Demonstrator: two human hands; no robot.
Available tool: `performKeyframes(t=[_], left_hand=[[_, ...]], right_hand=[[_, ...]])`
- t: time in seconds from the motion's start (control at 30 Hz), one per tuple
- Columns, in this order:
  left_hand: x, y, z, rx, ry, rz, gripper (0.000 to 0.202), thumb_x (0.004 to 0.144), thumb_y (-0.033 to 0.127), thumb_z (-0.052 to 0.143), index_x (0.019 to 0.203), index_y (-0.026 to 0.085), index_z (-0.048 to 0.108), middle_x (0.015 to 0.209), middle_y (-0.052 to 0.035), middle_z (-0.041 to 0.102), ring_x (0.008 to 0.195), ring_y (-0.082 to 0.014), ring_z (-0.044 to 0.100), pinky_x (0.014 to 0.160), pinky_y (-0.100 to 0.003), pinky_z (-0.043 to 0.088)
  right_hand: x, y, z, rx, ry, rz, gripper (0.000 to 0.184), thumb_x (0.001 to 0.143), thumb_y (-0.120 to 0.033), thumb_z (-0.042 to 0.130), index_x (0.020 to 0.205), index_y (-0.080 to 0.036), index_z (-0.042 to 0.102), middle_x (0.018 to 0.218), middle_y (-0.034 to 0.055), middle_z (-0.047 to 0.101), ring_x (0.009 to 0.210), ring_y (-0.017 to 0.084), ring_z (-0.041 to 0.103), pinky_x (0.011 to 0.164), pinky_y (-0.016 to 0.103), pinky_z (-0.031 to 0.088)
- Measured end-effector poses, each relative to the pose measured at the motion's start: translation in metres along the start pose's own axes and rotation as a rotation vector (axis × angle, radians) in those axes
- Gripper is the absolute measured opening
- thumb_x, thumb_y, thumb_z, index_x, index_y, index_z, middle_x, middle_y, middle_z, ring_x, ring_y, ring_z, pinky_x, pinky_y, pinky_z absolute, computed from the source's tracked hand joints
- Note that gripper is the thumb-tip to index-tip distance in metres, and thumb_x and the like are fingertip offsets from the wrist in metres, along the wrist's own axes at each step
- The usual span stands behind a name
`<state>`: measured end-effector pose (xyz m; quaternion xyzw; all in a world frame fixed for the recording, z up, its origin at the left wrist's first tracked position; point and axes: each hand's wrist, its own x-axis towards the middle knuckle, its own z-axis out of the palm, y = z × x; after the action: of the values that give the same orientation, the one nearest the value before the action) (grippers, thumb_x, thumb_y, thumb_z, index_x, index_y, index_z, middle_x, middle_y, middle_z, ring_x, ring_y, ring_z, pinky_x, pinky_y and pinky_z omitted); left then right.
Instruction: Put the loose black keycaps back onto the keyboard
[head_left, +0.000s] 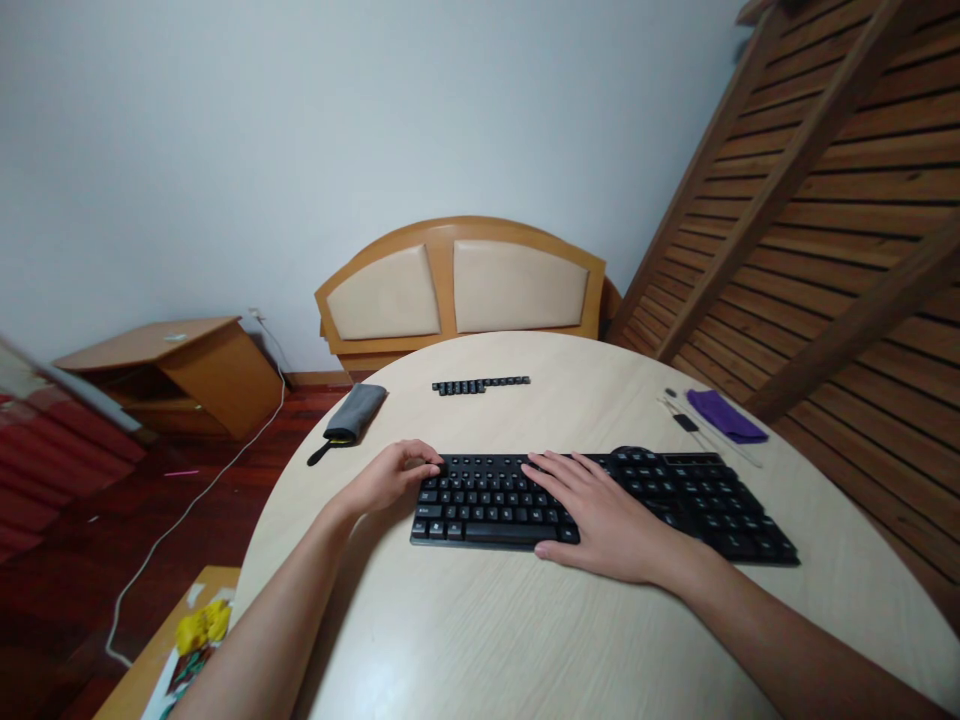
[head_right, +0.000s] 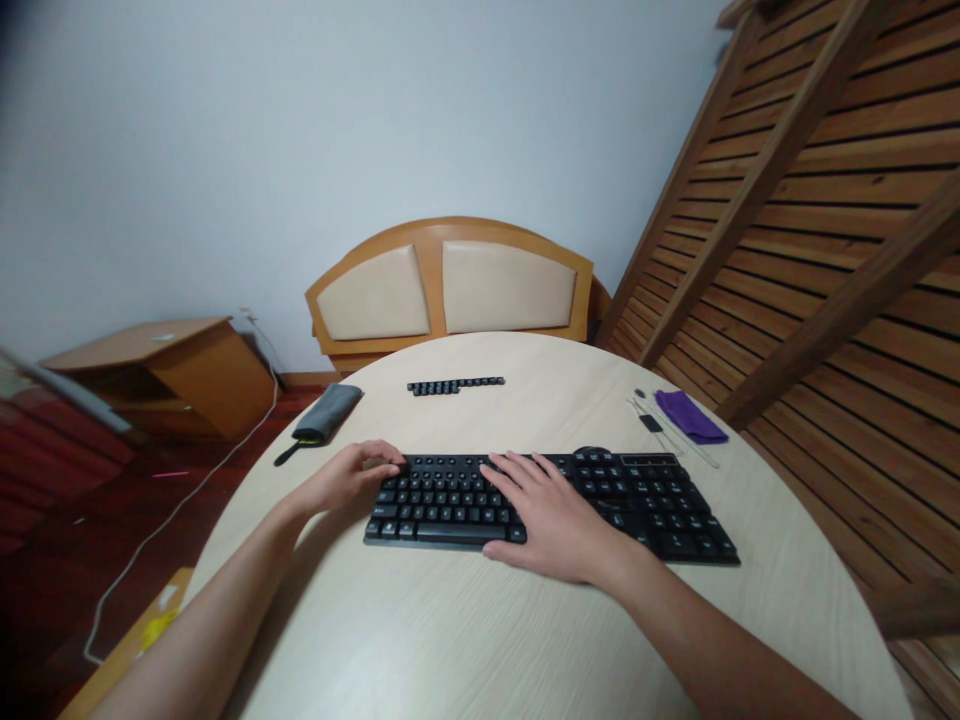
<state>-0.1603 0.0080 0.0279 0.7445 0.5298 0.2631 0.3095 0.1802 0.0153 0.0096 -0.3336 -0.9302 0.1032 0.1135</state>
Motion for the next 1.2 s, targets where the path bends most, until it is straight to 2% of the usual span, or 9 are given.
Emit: performKeyframes(t=[0.3, 0.57, 0.9, 1.03, 1.2], left_hand=[[0.001, -0.002, 0.002, 0.035, 0.014, 0.003, 0.026, 0.089, 0.04, 0.06, 0.095, 0.018, 0.072, 0.102, -0.0076, 0.071, 0.098, -0.0215, 0.064, 0.093, -0.033, 0.048], [0.0, -0.002, 0.003, 0.168, 0.042, 0.071, 0.024, 0.092, 0.039, 0.059, 0.098, 0.019, 0.072, 0.103, -0.0063, 0.072, 0.099, -0.0218, 0.064, 0.093, -0.035, 0.047], [-0.002, 0.006, 0.0, 0.332, 0.025, 0.126, 0.023, 0.093, 0.037, 0.06, 0.102, 0.021, 0.074, 0.104, -0.0053, 0.074, 0.098, -0.0218, 0.065, 0.093, -0.034, 0.047], [-0.003, 0.009, 0.0, 0.308, -0.013, 0.117, 0.026, 0.097, 0.037, 0.054, 0.101, 0.021, 0.075, 0.104, -0.0053, 0.073, 0.098, -0.0212, 0.065, 0.092, -0.033, 0.048], [0.0, 0.004, 0.002, 0.216, 0.003, 0.101, 0.027, 0.095, 0.039, 0.056, 0.094, 0.02, 0.076, 0.101, -0.007, 0.071, 0.096, -0.021, 0.064, 0.092, -0.034, 0.048]], right_hand=[[0.0, 0.001, 0.002, 0.019, 0.024, -0.009, 0.088, 0.082, -0.067, 0.06, 0.155, -0.026, 0.031, 0.159, 0.0075, 0.031, 0.145, 0.033, 0.029, 0.119, 0.054, 0.021], [0.0, 0.001, 0.003, 0.008, 0.026, -0.01, 0.089, 0.081, -0.066, 0.061, 0.154, -0.026, 0.032, 0.159, 0.0078, 0.032, 0.144, 0.033, 0.03, 0.119, 0.054, 0.021], [0.0, 0.001, 0.003, 0.013, 0.031, -0.012, 0.089, 0.081, -0.067, 0.061, 0.154, -0.027, 0.031, 0.159, 0.0069, 0.031, 0.145, 0.032, 0.029, 0.12, 0.054, 0.021], [0.0, 0.0, 0.002, 0.013, 0.023, -0.002, 0.089, 0.081, -0.066, 0.061, 0.154, -0.027, 0.032, 0.159, 0.007, 0.031, 0.145, 0.032, 0.029, 0.119, 0.054, 0.021], [0.0, 0.0, 0.001, 0.016, 0.021, -0.006, 0.088, 0.081, -0.066, 0.061, 0.154, -0.026, 0.032, 0.159, 0.0076, 0.031, 0.145, 0.032, 0.029, 0.12, 0.053, 0.02]])
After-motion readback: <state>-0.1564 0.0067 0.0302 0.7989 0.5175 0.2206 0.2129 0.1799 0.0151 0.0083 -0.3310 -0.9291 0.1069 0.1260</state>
